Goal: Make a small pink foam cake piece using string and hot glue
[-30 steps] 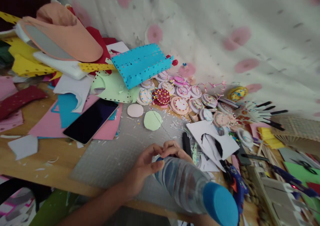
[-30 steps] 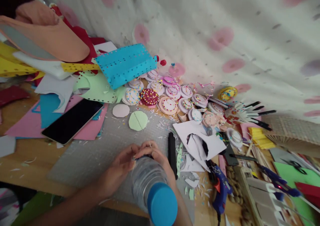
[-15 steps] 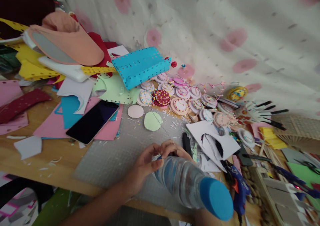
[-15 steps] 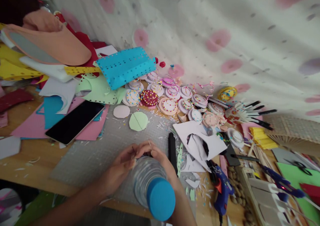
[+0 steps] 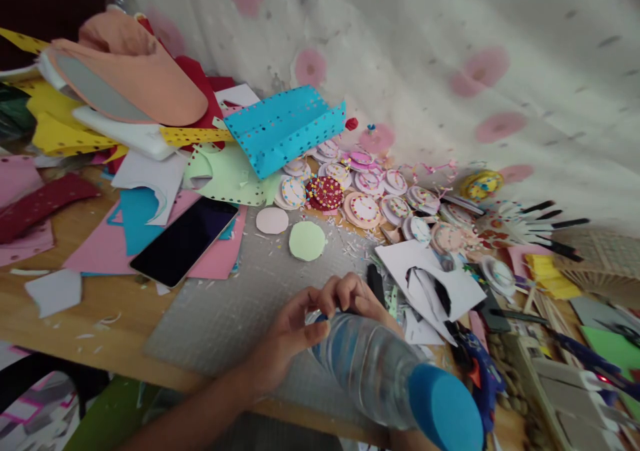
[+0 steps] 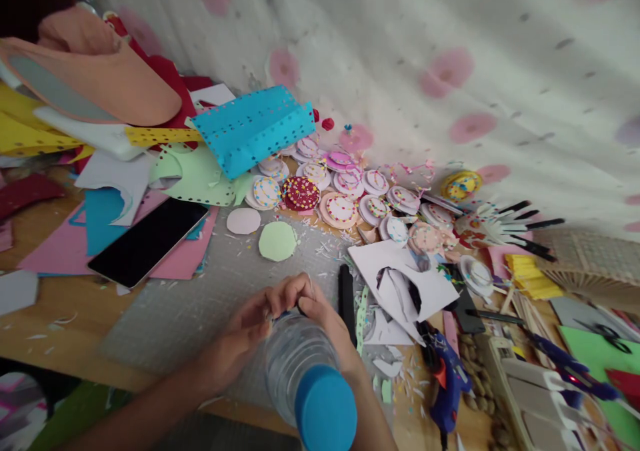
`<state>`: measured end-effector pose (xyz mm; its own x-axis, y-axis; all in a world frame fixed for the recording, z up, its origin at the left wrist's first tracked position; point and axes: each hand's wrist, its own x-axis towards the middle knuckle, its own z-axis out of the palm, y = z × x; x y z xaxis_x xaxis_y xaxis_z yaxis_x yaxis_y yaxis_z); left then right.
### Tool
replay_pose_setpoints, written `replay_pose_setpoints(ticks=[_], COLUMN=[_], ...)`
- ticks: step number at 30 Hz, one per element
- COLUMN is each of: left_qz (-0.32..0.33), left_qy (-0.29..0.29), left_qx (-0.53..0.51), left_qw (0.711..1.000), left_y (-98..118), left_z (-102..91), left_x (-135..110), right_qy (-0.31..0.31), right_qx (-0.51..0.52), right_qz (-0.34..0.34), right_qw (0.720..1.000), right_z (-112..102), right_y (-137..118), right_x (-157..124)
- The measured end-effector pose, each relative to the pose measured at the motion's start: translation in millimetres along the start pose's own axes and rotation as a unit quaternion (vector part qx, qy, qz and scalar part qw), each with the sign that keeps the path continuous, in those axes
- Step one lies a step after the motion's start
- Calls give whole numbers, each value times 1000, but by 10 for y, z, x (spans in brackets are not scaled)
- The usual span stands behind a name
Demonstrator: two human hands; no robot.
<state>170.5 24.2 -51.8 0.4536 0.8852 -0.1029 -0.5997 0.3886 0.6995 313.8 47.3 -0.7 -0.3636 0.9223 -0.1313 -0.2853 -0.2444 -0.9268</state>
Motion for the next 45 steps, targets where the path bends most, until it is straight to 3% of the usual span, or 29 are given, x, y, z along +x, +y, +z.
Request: replay_pose_setpoints(ticks=[27,33,38,41,43,45], left_qz=[-9,30,71,106,78,46], left_qy=[17,8,66,-11,-82,-112], left_qx=[1,50,166,221,270,317], left_qw=[1000,998,981,969,956,941], left_y=[26,30,228,398,483,519], left_z=[57,-8,-138,-194,-209,-207], left_x=[10,-11,71,97,82,57], right_qy=[-12,-11,-74,-82,-92,-107], right_qx=[16,37,65,66,66,70], right_qz=[17,7,-11,1,-3,-12], right_qw=[1000,999,995,994,994,992], right_z=[31,16,-57,-86,-95,-99], right_y=[-21,32,132,151,153,156], right_x=[28,37,83,100,105,104])
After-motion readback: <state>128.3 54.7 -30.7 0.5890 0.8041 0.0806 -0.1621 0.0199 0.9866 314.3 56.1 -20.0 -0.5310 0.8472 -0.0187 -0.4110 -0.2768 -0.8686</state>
